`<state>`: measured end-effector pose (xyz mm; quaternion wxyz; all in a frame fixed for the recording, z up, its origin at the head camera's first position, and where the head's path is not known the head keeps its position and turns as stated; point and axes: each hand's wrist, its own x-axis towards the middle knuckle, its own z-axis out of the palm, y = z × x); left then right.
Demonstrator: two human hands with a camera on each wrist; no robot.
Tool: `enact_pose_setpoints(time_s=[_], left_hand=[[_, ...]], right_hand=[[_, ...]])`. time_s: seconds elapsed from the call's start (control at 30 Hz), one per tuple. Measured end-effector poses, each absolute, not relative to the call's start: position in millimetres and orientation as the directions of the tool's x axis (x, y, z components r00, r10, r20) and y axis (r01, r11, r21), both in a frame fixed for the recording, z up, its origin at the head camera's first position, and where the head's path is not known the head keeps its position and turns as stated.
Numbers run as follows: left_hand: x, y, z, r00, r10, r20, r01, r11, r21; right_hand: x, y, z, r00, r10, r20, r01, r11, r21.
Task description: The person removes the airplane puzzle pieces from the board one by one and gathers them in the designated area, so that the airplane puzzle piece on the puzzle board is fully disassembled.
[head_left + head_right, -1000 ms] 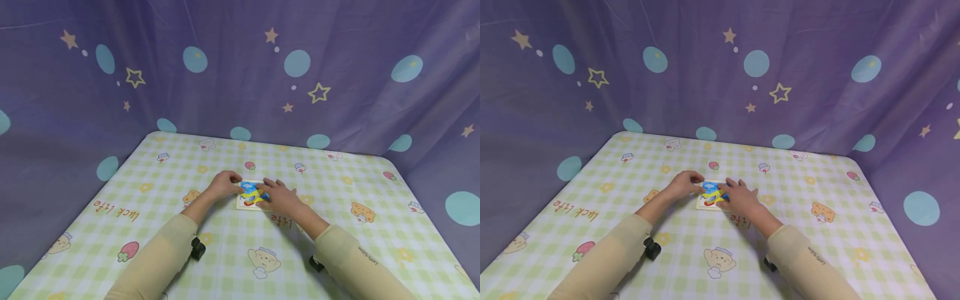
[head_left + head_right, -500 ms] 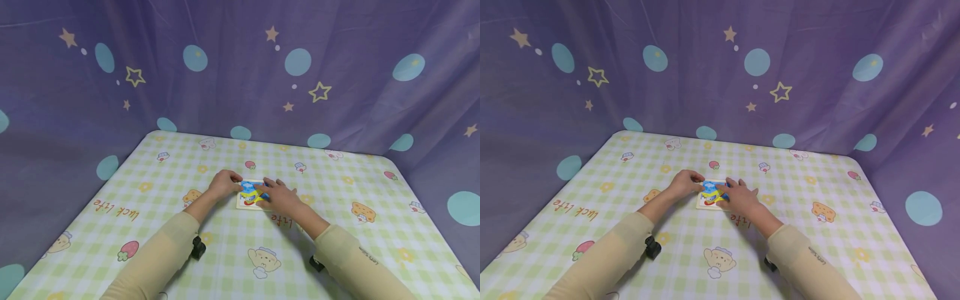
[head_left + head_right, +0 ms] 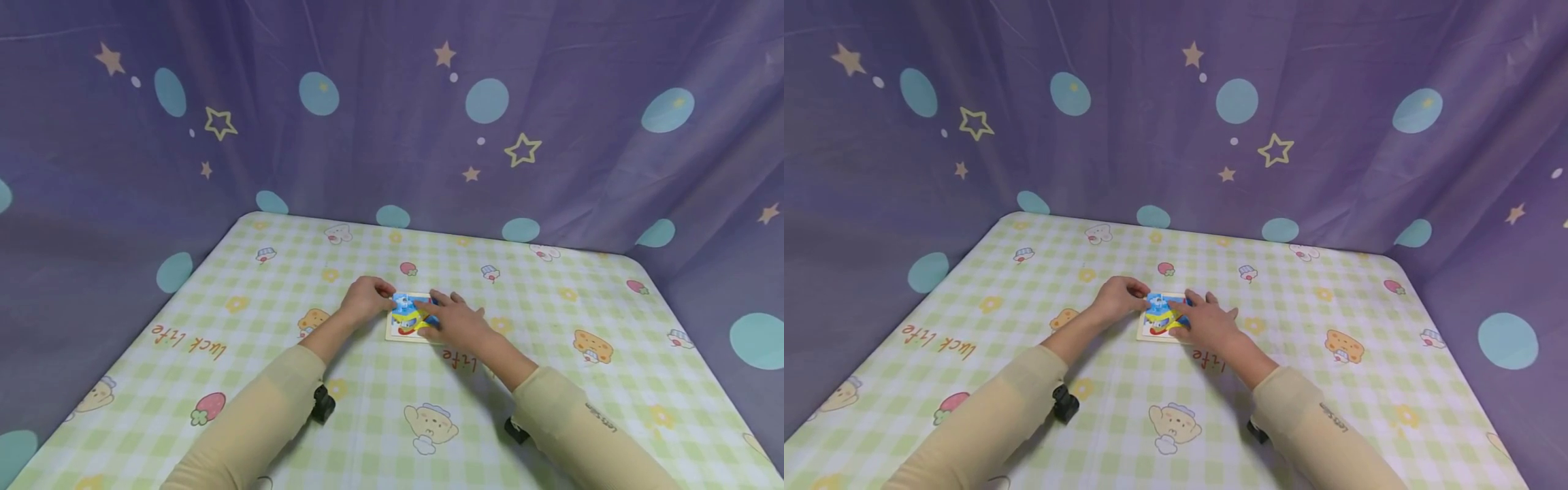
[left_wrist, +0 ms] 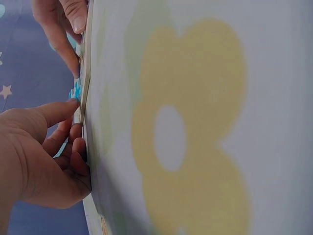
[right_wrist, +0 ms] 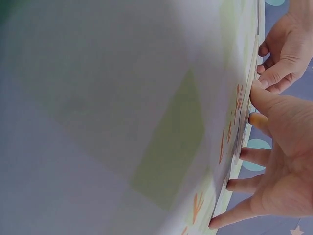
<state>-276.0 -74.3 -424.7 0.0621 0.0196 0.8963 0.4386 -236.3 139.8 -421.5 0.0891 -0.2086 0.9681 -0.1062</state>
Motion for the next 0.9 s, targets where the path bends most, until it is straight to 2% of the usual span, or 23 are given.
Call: enact_pose_setpoints(time_s=[0.5, 0.9], left_hand=[[-275.0, -72.7, -425.6, -0.997, 0.075, -0.012, 0.030, 0.538, 0.842], [-276.7, -70.5, -424.7, -0.996, 0.008, -0.087, -0.071, 0.510, 0.857]], right_hand=[[-237.0, 139.5, -421.7, -0.899, -0.419, -0.130, -0.380, 0.891, -0.248], [-236.4, 138.9, -419.7, -0.896, -0.422, -0.136, -0.382, 0.890, -0.248]])
